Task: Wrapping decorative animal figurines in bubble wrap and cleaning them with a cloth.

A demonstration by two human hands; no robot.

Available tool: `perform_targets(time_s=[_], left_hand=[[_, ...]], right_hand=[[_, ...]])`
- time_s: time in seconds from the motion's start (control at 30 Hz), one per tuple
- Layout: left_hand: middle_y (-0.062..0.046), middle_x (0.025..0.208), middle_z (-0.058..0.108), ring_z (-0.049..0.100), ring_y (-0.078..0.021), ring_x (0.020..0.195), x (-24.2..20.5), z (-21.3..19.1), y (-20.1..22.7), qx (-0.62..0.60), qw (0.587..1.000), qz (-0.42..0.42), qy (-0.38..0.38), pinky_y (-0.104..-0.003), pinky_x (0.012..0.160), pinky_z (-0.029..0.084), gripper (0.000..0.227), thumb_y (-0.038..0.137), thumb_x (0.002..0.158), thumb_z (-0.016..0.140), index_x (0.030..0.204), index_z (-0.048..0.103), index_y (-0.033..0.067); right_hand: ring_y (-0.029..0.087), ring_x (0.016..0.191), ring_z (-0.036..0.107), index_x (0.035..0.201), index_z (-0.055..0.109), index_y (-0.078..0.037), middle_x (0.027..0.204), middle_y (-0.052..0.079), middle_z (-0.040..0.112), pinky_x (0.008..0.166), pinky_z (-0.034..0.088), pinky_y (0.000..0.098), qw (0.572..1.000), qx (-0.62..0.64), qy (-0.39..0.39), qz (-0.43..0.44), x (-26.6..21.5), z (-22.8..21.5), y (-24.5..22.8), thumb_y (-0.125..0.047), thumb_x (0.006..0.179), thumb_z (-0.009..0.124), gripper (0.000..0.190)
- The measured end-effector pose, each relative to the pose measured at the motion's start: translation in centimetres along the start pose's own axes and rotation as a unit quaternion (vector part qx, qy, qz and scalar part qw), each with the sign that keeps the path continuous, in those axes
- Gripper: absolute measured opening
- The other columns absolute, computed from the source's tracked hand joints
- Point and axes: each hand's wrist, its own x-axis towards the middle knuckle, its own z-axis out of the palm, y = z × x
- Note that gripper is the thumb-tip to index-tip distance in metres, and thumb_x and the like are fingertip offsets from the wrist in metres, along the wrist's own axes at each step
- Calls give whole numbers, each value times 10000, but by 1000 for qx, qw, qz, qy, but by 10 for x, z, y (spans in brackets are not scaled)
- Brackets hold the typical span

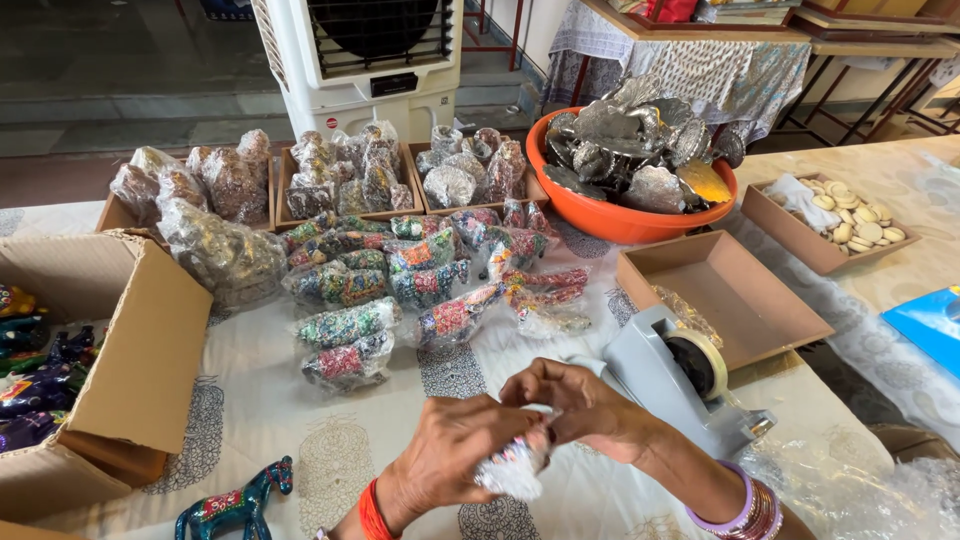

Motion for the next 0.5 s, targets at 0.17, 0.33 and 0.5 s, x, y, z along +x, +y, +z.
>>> perform_targets(time_s=[0.17, 0.33, 0.5], left_hand=[[-10, 1129, 751, 748, -220, 895, -8, 9, -1, 13, 999, 0, -49, -349, 699, 609, 640, 232, 699, 888, 1258, 595, 125], [-57, 1109, 735, 756, -261, 883, -8, 13, -11, -26, 997, -63, -21, -381, 718, 630, 692, 242, 633, 895, 1244, 603, 101], [-142, 1195, 709, 728, -249, 1092, -13, 25, -24, -157, 958, -176, 162, -379, 938, 603, 721, 142, 733, 941, 1288, 486, 73]], right_hand=[[176, 1097, 602, 1167, 491, -98, 1191, 63, 583, 850, 536, 285, 989, 122, -65, 58, 5, -17, 21, -46, 704, 892, 615], [138, 1111, 598, 1245, 496, -104, 1185, 42, 587, 924, 540, 298, 991, 112, 4, 73, 6, -13, 17, -56, 745, 854, 617], [186, 1260, 553, 1360, 466, -115, 1343, 65, 575, 1039, 485, 387, 989, -6, 102, -104, 13, -9, 6, -415, 738, 861, 796]])
